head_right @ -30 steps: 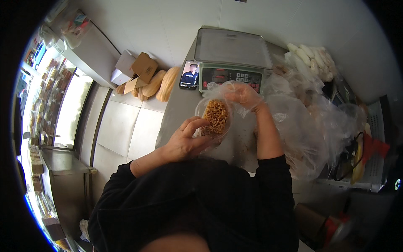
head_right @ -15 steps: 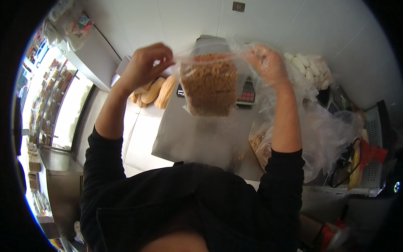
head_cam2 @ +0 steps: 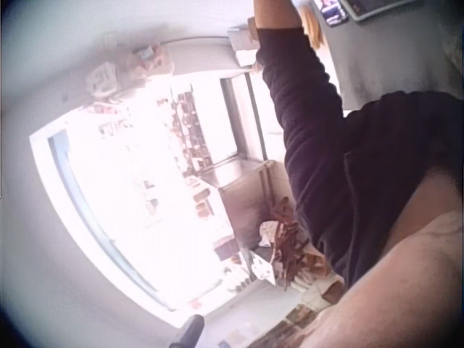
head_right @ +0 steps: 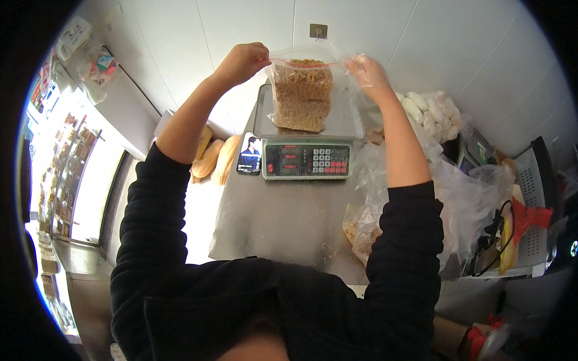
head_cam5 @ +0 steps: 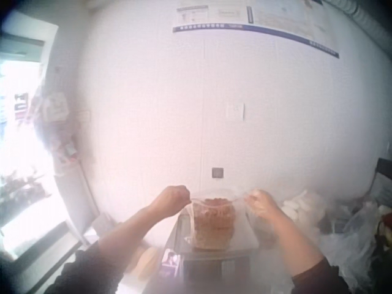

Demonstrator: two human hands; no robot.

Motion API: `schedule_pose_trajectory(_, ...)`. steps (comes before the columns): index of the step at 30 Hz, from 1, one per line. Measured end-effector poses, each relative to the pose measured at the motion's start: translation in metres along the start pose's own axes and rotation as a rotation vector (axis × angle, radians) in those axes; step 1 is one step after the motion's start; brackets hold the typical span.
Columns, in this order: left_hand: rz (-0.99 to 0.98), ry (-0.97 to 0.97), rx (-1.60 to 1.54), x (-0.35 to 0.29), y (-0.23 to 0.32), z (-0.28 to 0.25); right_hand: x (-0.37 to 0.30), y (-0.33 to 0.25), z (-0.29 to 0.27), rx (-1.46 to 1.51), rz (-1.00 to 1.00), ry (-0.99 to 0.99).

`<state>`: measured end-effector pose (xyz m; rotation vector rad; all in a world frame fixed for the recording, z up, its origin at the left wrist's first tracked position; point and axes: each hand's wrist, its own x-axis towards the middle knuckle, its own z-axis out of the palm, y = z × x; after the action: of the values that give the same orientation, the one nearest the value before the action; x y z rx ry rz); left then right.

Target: The person scoops granular food from a large plastic bag into smaller zip-top bags, then places each filled bag on a digital scale to check the weight. The person repeats this process multiple times, adjusting the contents as needed to reach the target weight.

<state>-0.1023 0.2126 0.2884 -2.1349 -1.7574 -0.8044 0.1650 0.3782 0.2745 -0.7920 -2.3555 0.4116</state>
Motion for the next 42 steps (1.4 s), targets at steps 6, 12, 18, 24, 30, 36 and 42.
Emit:
schedule_pose_trajectory(6,-0.010,-0.033,-0.005,0.015,-0.021,0.017,0.024,0.026,0.024,0.125,0.024,0.044)
schedule_pose_trajectory(12,-0.028,-0.155,-0.106,0.031,-0.033,0.019,0.039,0.030,0.036,0.324,0.176,-0.043)
schedule_pose_trajectory(18,0.018,-0.058,-0.271,0.035,-0.052,0.029,0.041,0.014,0.038,0.614,0.305,0.060)
schedule_pose_trajectory(24,-0.178,0.240,-0.974,-0.006,-0.067,0.076,0.032,0.031,0.054,1.023,0.489,0.291)
schedule_pose_trajectory(30,-0.408,-0.098,-0.907,-0.070,-0.034,0.159,-0.018,0.034,0.131,1.158,0.785,0.308)
schedule_pose_trajectory(36,-0.417,0.103,-1.291,-0.074,-0.008,0.200,-0.042,0.010,0.178,1.434,0.665,0.288)
schedule_pose_trajectory(42,-0.450,0.119,-1.212,-0.073,-0.004,0.197,-0.045,0.009,0.181,1.496,0.552,0.293)
